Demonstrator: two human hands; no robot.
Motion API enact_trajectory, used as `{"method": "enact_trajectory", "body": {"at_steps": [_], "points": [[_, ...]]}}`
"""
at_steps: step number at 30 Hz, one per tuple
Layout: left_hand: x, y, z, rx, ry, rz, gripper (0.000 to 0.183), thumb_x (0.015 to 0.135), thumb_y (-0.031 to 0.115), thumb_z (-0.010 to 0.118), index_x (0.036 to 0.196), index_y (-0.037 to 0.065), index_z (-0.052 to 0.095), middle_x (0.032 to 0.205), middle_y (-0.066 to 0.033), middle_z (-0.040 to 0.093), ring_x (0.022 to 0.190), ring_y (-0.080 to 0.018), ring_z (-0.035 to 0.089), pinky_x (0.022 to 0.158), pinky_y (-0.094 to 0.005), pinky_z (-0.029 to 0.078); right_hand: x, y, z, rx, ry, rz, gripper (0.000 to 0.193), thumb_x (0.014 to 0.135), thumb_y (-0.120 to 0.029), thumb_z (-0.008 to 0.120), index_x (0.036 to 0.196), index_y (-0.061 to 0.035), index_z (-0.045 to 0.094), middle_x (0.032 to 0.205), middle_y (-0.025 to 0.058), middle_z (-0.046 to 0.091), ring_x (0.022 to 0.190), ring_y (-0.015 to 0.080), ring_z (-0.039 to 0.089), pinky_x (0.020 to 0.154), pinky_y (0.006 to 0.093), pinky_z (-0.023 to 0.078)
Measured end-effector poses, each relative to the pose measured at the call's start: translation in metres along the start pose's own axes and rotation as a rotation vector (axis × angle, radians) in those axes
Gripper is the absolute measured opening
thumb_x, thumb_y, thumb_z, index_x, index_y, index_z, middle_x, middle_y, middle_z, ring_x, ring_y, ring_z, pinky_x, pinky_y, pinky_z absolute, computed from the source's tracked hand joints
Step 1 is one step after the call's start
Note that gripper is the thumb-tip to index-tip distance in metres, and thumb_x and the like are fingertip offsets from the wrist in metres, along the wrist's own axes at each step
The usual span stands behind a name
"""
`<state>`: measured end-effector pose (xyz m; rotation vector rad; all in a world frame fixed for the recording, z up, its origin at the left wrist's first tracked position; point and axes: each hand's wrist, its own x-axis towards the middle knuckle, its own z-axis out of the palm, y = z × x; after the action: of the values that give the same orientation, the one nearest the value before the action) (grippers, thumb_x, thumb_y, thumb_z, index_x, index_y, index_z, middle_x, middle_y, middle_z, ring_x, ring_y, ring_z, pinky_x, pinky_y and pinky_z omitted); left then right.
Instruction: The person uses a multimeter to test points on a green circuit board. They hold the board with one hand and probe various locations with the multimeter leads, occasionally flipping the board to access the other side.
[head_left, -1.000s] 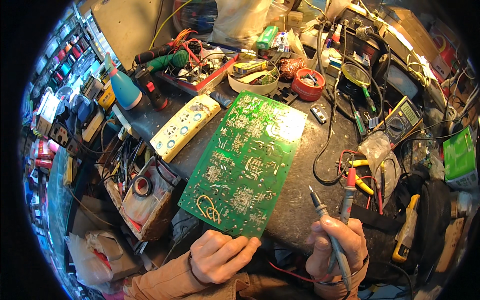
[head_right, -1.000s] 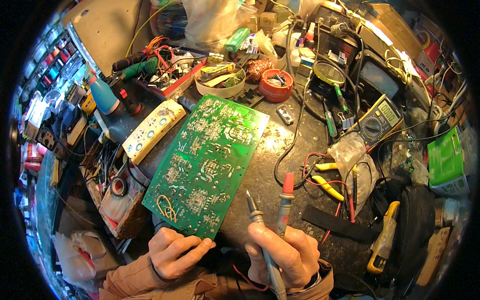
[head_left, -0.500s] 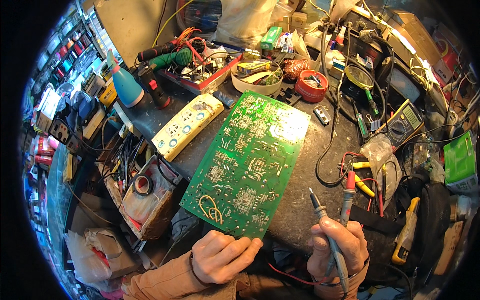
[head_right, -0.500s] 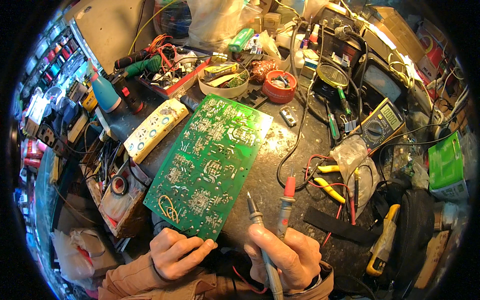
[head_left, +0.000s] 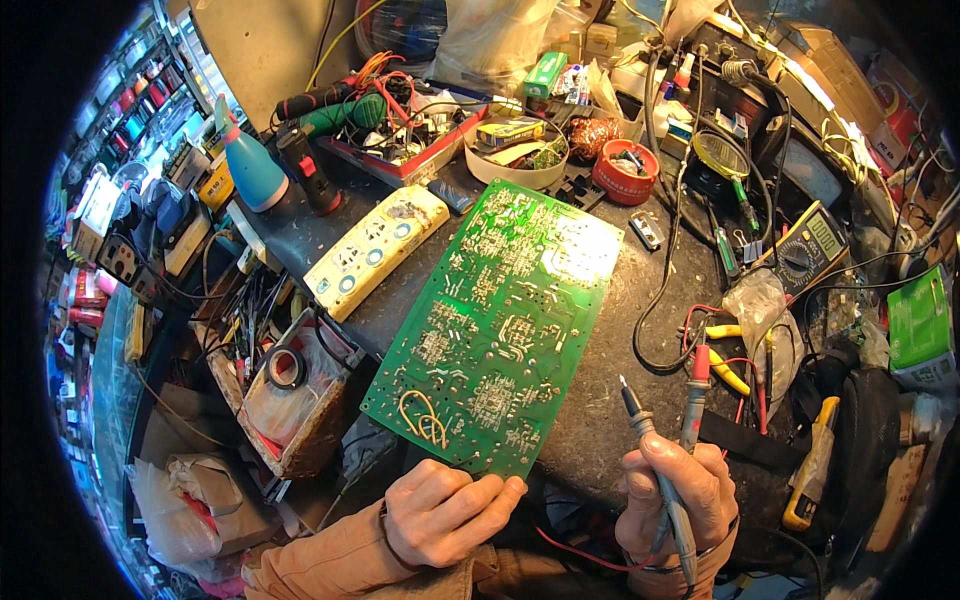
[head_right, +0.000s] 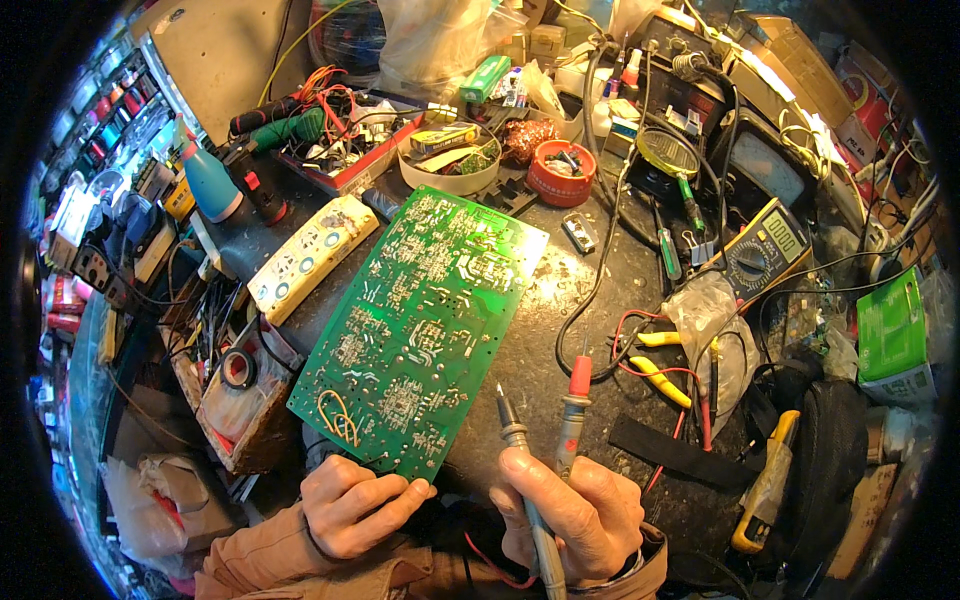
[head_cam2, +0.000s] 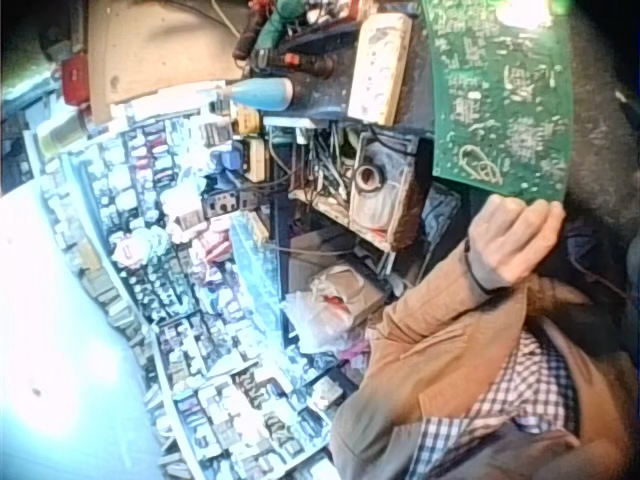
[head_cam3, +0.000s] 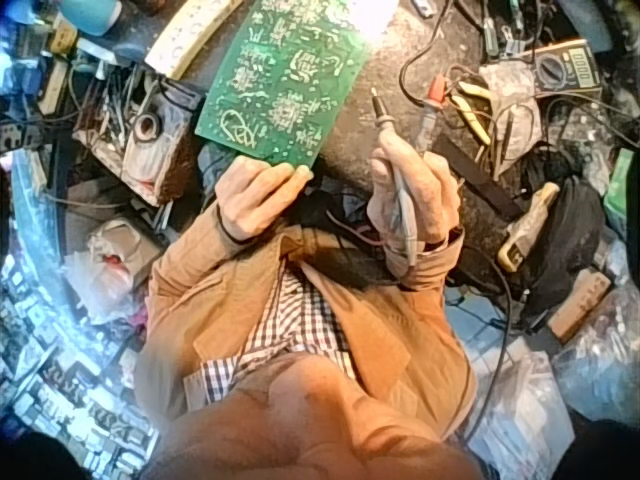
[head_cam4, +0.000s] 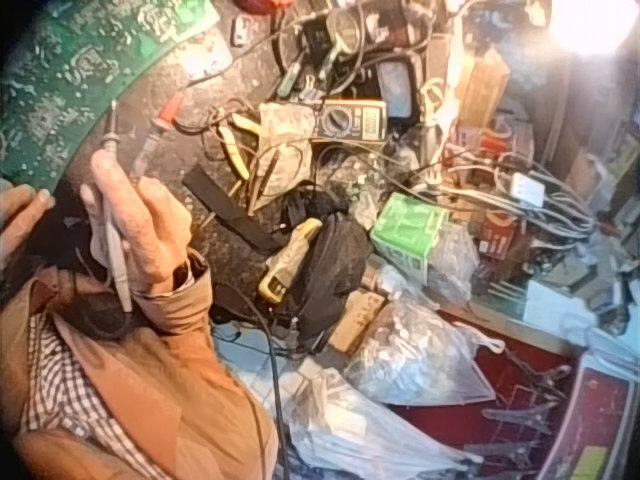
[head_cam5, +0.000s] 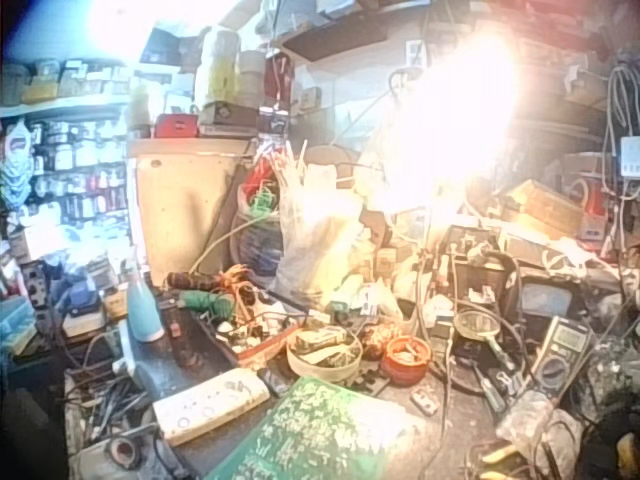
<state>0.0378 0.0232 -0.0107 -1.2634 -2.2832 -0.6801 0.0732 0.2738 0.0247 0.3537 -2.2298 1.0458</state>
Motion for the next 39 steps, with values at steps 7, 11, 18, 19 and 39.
{"method": "enact_trajectory", "body": {"at_steps": [7,11,18,19,39], "points": [[-0.001,-0.001,0.000,-0.013,-0.004,-0.005,0.037,0.074,0.013,0.094,0.109,0.010,0.083,0.098,0.0030,0.068,0.077,-0.0135,0.056,0.063,-0.0270,0.046,0.000,0.002,0.002,-0.005,0.025,-0.021,0.042,0.087,-0.001,0.086,0.127,-0.0035,0.072,0.084,0.0103,0.071,0.058,0.0190,0.068,0.053,0.0316,0.055],[-0.002,-0.001,0.002,-0.001,0.015,0.005,0.036,0.074,0.013,0.093,0.109,0.010,0.083,0.098,0.0029,0.068,0.076,-0.0134,0.056,0.063,-0.0274,0.046,0.001,0.002,0.002,-0.025,0.015,-0.033,0.042,0.088,-0.001,0.086,0.127,-0.0037,0.072,0.083,0.0102,0.071,0.058,0.0187,0.067,0.052,0.0316,0.055],[0.001,-0.004,-0.005,0.049,0.018,0.049,0.029,0.083,0.011,0.078,0.111,0.009,0.083,0.103,0.0034,0.071,0.080,-0.0109,0.055,0.069,-0.0243,0.045,0.001,0.002,0.001,-0.024,-0.002,-0.015,0.043,0.090,-0.002,0.085,0.130,-0.0044,0.070,0.084,0.0088,0.069,0.057,0.0171,0.066,0.052,0.0312,0.054],[0.002,-0.004,-0.007,0.051,0.013,0.053,0.029,0.083,0.011,0.078,0.111,0.009,0.083,0.103,0.0035,0.072,0.080,-0.0106,0.054,0.069,-0.0241,0.045,0.001,0.002,0.001,-0.023,-0.002,-0.011,0.044,0.090,-0.002,0.085,0.131,-0.0046,0.070,0.084,0.0086,0.069,0.057,0.0170,0.065,0.051,0.0312,0.054],[0.015,-0.007,-0.017,0.074,0.012,0.043,0.029,0.085,0.013,0.077,0.113,0.010,0.083,0.105,0.0051,0.072,0.081,-0.0097,0.055,0.069,-0.0237,0.045,-0.001,0.008,0.002,-0.069,0.029,-0.079,0.043,0.087,0.001,0.085,0.128,-0.0022,0.072,0.081,0.0049,0.070,0.053,0.0136,0.056,0.048,0.0296,0.050]]}}
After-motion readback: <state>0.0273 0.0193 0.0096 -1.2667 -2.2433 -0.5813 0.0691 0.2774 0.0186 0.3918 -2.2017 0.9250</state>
